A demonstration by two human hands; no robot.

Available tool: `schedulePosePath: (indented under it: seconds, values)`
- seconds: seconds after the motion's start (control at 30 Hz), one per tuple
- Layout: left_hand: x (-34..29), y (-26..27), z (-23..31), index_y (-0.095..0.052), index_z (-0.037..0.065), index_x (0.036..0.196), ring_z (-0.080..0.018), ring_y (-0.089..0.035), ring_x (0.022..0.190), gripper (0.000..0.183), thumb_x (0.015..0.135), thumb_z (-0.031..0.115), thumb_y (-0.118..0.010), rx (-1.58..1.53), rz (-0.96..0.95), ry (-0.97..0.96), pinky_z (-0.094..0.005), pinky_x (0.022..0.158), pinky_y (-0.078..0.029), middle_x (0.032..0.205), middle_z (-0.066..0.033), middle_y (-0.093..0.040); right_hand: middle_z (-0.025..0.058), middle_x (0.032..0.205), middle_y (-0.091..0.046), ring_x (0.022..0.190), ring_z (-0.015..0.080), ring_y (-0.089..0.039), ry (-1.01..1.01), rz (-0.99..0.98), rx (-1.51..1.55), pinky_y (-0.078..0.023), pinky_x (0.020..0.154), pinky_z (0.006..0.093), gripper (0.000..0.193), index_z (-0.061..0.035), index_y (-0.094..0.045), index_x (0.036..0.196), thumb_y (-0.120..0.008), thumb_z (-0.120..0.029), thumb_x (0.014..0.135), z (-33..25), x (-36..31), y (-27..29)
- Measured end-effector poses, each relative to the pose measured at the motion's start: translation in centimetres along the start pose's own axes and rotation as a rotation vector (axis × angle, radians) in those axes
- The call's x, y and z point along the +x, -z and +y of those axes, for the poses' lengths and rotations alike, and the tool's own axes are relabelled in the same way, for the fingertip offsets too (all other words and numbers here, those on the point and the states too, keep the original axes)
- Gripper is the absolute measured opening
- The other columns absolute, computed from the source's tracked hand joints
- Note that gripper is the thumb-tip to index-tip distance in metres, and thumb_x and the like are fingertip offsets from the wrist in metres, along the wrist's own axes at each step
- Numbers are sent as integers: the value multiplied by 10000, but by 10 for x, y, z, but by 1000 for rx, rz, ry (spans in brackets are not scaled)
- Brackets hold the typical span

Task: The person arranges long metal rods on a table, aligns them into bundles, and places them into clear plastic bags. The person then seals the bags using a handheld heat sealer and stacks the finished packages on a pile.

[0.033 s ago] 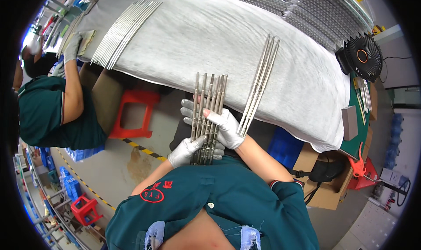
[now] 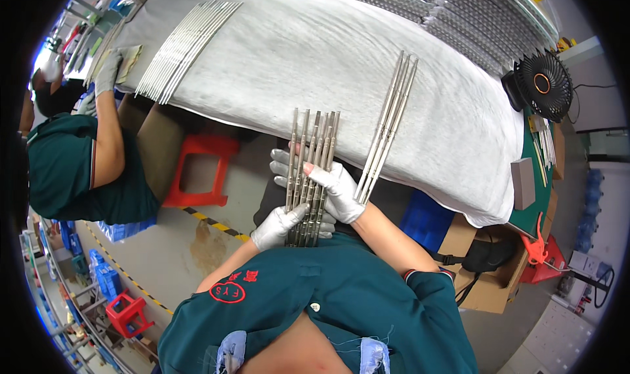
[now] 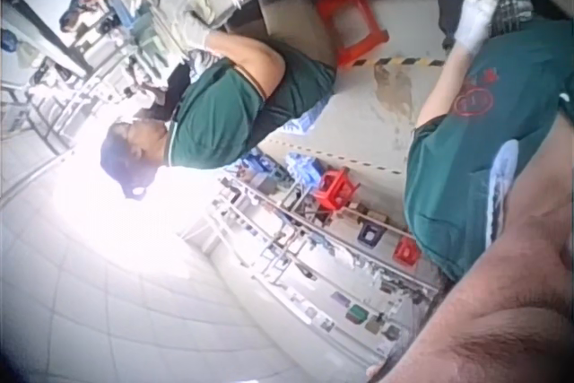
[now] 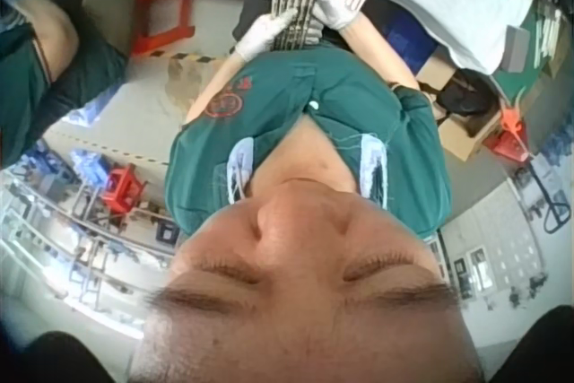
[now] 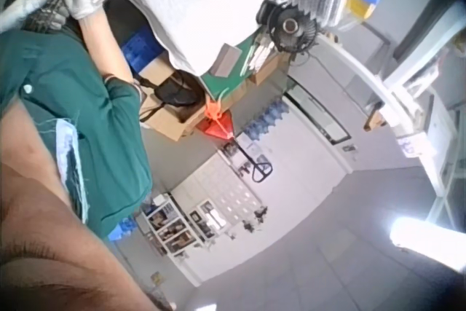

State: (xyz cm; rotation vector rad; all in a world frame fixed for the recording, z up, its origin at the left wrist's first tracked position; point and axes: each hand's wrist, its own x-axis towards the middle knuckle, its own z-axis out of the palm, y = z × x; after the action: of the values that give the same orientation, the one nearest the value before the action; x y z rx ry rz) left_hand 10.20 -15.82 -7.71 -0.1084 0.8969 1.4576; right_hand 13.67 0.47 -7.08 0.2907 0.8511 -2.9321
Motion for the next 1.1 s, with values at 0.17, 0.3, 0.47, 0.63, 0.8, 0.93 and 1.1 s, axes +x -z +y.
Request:
schedulePosePath:
  seconds: [0.17, 0.3, 0.47, 0.63, 0.8, 0.93, 1.1]
  values:
    - [-3, -4, -4, -558, -63, 1177, -212, -662, 928, 356, 965, 223, -539, 61, 144, -13, -327, 843, -544, 1058, -149, -653, 201, 1299, -505, 1186, 341, -530, -21, 33, 13, -449, 1000, 494, 638, -12, -373, 1367, -668, -266, 862, -4, -3, -7]
    - [-11, -11, -1, -568, -54, 1176, -172, -643, 951, 339, 957, 205, -558, 124, 160, -38, -298, 854, -529, 1069, -121, -653, 211, 1260, -530, 1160, 337, -548, -45, 6, 6, -460, 984, 494, 617, -8, -415, 1329, -688, -280, 847, -3, -4, -7]
    - [-10, 1, -16, -579, -31, 1196, -98, -585, 997, 331, 954, 195, -569, 229, 196, -101, -246, 874, -488, 1100, -62, -646, 229, 1226, -550, 1128, 339, -568, -65, 16, -41, -476, 966, 488, 613, 2, -439, 1293, -706, -297, 830, -7, -8, -18]
    - [-11, 1, -18, -579, -21, 1209, -83, -569, 1004, 327, 951, 181, -576, 222, 189, -121, -242, 872, -482, 1120, -43, -637, 230, 1229, -549, 1122, 338, -572, -78, 26, -73, -481, 959, 478, 643, 9, -425, 1305, -708, -315, 827, -10, -10, -26]
    - [-15, 0, -17, -575, -24, 1211, -95, -577, 1005, 322, 939, 147, -591, 216, 201, -105, -254, 871, -491, 1117, -54, -636, 229, 1243, -542, 1143, 330, -559, -58, -29, -74, -468, 974, 474, 686, 4, -401, 1336, -706, -340, 829, -7, -9, -28]
    - [-20, -8, -11, -585, -28, 1190, -116, -598, 962, 306, 931, 133, -600, 133, 180, -99, -273, 842, -516, 1090, -65, -640, 227, 1303, -501, 1189, 333, -529, -41, -91, -75, -422, 1021, 476, 788, -17, -334, 1396, -687, -432, 826, -4, -10, -27]
    - [-20, -5, -13, -593, -31, 1174, -122, -605, 940, 308, 919, 139, -618, 173, 225, -105, -282, 825, -525, 1065, -73, -646, 231, 1313, -492, 1188, 336, -531, -70, -93, -119, -427, 1019, 456, 846, -4, -292, 1416, -658, -491, 828, -3, -13, -25]
